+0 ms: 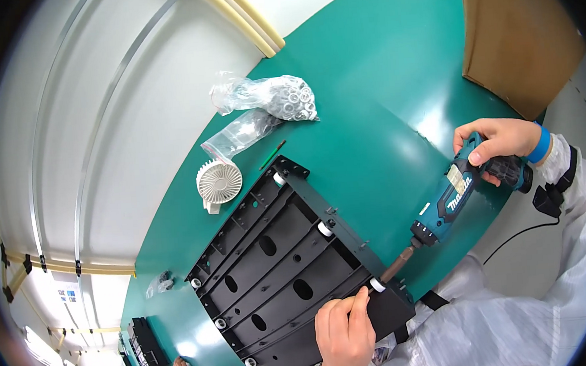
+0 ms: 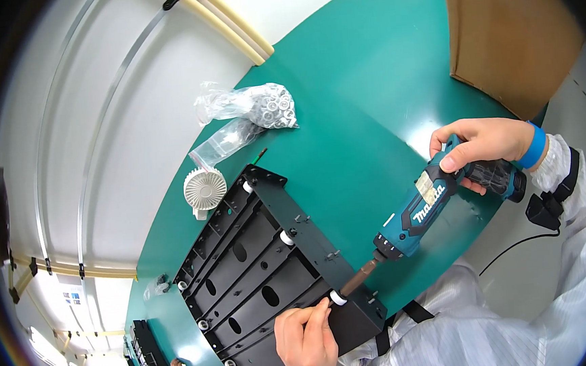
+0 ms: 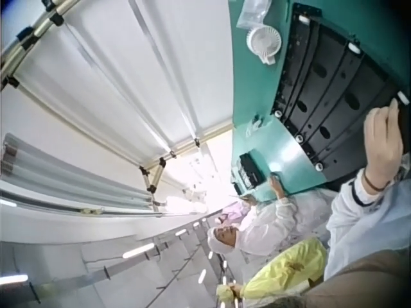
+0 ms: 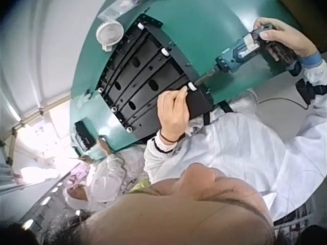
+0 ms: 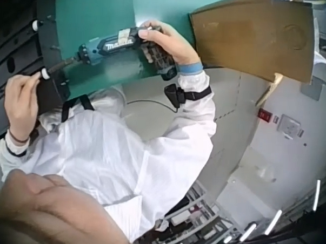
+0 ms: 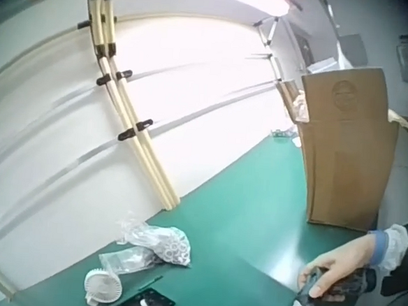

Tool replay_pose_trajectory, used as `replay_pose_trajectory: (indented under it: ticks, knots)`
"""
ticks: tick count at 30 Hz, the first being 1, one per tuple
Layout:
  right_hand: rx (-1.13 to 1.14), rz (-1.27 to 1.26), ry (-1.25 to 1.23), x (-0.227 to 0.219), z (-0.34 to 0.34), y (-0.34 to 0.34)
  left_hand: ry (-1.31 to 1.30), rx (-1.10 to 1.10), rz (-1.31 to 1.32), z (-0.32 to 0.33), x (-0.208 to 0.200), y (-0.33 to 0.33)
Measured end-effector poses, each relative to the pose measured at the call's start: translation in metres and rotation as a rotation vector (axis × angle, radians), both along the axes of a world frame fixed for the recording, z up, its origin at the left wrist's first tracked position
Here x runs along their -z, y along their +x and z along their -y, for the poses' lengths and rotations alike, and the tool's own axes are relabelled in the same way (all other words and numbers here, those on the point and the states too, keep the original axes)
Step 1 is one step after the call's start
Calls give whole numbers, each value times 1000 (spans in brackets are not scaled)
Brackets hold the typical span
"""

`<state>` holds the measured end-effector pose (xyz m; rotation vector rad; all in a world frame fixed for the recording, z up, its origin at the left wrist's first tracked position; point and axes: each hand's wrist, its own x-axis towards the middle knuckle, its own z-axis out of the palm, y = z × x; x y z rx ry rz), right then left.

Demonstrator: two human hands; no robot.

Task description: The worker is assembling parts onto a black plastic chassis using an electric screwdriver.

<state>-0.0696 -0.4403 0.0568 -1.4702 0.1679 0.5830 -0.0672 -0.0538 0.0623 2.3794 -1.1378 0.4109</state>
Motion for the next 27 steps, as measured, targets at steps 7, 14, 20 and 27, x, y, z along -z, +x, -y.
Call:
replay_pose_trajectory:
  ticks: [7,14,20,27]
  knots:
    - [16,-36,-24,-4,-7,-1,65,13,19,-7,4,3]
    - [110,-29,8,5,-6,-10,41,-43,20,-13,0,4]
    - [149,-13,74,12,-5,-9,-262,-174,-474,-29,-3,-5]
    - [150,6,81,24,2,-12,-250,-227,-190,-33,11,-6]
